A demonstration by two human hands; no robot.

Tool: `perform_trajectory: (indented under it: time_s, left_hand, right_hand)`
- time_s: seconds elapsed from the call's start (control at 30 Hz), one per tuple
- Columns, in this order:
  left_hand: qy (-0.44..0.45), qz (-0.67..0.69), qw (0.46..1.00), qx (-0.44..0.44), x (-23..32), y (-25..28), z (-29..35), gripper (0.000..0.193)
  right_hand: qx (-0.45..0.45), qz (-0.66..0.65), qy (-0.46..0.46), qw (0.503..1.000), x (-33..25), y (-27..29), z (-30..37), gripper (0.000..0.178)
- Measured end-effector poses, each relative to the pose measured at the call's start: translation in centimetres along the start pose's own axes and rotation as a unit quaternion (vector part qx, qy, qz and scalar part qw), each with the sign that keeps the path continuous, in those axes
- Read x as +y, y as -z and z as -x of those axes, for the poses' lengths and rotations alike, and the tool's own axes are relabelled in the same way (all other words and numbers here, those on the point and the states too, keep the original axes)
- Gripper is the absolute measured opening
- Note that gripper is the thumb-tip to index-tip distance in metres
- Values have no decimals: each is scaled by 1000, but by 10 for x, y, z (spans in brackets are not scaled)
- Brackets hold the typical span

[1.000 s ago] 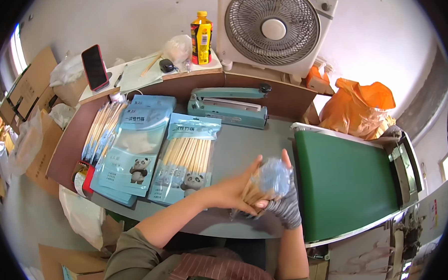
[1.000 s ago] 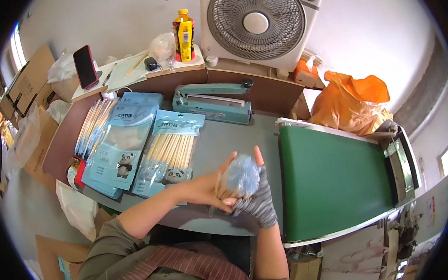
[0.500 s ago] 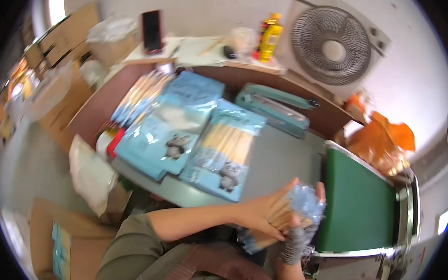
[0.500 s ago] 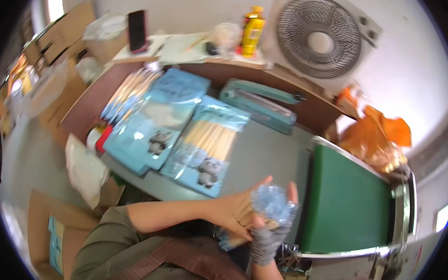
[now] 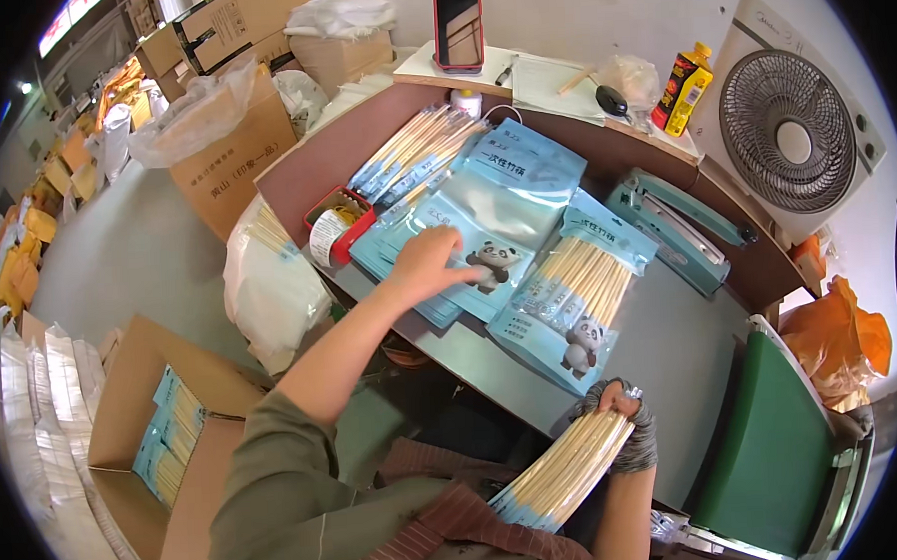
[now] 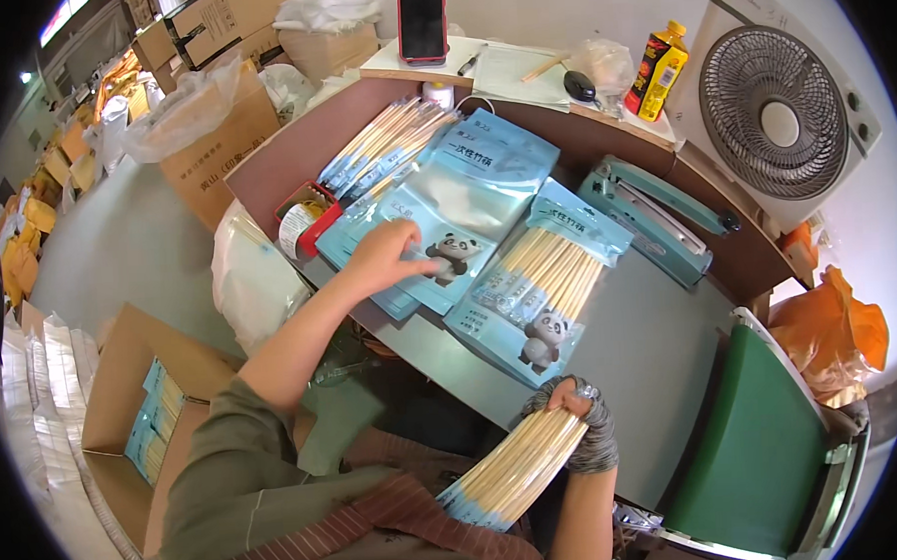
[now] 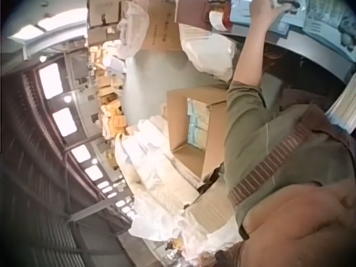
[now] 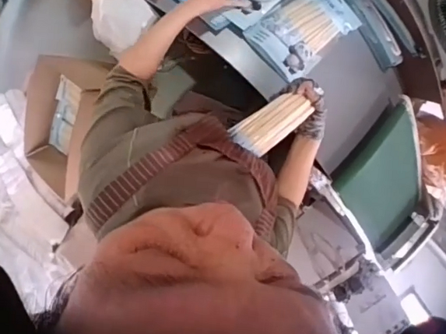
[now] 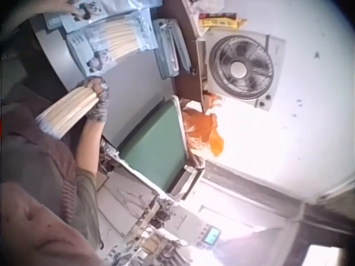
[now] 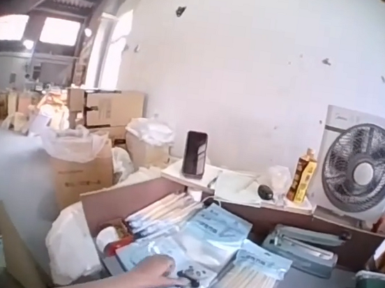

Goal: Manually sorting bundles of chopsticks into plastic sleeves and placing the final packaged items into shipping boxes.

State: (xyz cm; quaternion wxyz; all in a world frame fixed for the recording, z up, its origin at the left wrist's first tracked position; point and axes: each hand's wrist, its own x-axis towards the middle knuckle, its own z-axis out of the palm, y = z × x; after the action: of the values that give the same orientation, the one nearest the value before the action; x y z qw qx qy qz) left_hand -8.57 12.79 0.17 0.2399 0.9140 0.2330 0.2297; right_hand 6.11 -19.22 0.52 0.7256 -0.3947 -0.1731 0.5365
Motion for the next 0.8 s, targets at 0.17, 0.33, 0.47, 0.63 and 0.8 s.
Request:
perform_trajectory:
  time_s: [0.17, 0.33, 0.47, 0.63, 0.8]
  left_hand:
    - [-93, -33, 992, -82, -39, -10, -20, 27]
    - [-174, 82, 977, -96, -36, -4, -24, 20]
    - [-121, 5, 989, -81, -41, -7, -31, 15]
    - [-63, 16, 983, -169, -31, 18, -41, 12]
    - [-165, -77, 983, -30, -15, 36, -69, 10]
  right_hand:
    - [10, 10, -13, 1000, 4, 6, -5, 25]
    - [4, 25, 8, 1000, 4, 12, -1, 26]
    - [20, 23, 7, 1000, 1, 4, 5, 27]
    - [34, 18, 21, 999, -4, 11, 22, 28]
    - [34, 24, 61, 997, -7, 12, 41, 26]
